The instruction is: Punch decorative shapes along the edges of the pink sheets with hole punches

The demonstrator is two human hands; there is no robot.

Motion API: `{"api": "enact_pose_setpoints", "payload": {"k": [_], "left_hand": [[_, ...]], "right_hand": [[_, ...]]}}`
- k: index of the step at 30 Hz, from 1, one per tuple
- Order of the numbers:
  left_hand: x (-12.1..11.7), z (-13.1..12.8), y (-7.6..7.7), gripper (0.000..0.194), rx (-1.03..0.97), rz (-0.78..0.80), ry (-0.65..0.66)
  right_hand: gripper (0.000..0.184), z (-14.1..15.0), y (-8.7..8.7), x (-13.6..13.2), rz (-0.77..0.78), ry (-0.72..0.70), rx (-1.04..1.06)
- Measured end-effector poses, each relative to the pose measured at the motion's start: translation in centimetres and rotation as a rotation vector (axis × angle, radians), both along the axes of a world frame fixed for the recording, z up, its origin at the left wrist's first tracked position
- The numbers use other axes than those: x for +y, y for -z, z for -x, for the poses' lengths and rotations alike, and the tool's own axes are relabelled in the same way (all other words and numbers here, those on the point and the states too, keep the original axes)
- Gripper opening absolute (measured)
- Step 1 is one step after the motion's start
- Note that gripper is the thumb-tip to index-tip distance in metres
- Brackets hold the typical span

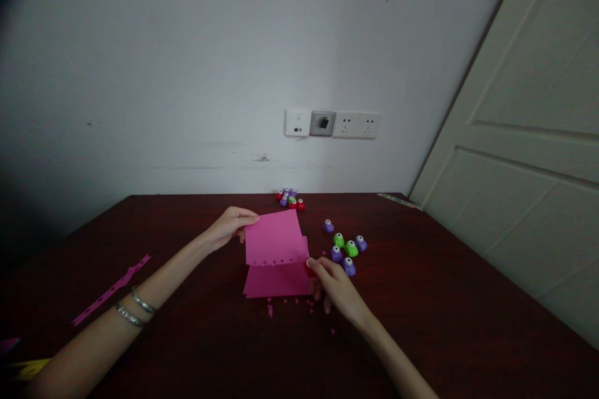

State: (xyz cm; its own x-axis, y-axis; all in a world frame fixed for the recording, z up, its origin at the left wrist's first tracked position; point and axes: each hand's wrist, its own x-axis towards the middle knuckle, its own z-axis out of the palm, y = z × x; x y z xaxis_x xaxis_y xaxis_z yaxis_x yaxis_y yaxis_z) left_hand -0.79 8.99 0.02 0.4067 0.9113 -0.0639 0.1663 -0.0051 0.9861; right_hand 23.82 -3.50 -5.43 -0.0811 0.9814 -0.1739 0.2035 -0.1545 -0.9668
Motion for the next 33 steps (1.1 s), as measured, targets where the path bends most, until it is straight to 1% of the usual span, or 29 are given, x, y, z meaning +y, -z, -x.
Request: {"api": "enact_pose_setpoints", "payload": {"k": [4, 10, 18, 24, 28, 33], "left_hand": [[0.00, -0.03, 0.07, 0.019, 0.006, -0.007, -0.026], [0.03, 0.10, 0.17, 0.023, -0.003, -0.035, -0.011], [0.18, 0.32, 0.07, 0.026, 0.018, -0.036, -0.020], [0.10, 0.35, -0.03, 0.030, 0.024, -0.039, 0.005], [-0.01, 0.30, -0.17, 0.031, 0.028, -0.038, 0.005], [-0.01, 0.31, -0.14, 0.032, 0.036, -0.030, 0.004]], "right_hand": [[0.038, -0.01, 0.04, 0.01, 0.017, 0.025, 0.035], [0.037, -0.01, -0.01, 0.08, 0.014, 0.038, 0.071], [0.035, 0.16, -0.45, 0.09, 0.010, 0.156, 0.124], [0.033, 0.00, -0.38, 0.18, 0.043, 0.162, 0.129], [0.033, 0.03, -0.60, 0.11, 0.056, 0.141, 0.132], [0.034, 0.25, -0.60, 0.16, 0.067, 0.177, 0.119]]}}
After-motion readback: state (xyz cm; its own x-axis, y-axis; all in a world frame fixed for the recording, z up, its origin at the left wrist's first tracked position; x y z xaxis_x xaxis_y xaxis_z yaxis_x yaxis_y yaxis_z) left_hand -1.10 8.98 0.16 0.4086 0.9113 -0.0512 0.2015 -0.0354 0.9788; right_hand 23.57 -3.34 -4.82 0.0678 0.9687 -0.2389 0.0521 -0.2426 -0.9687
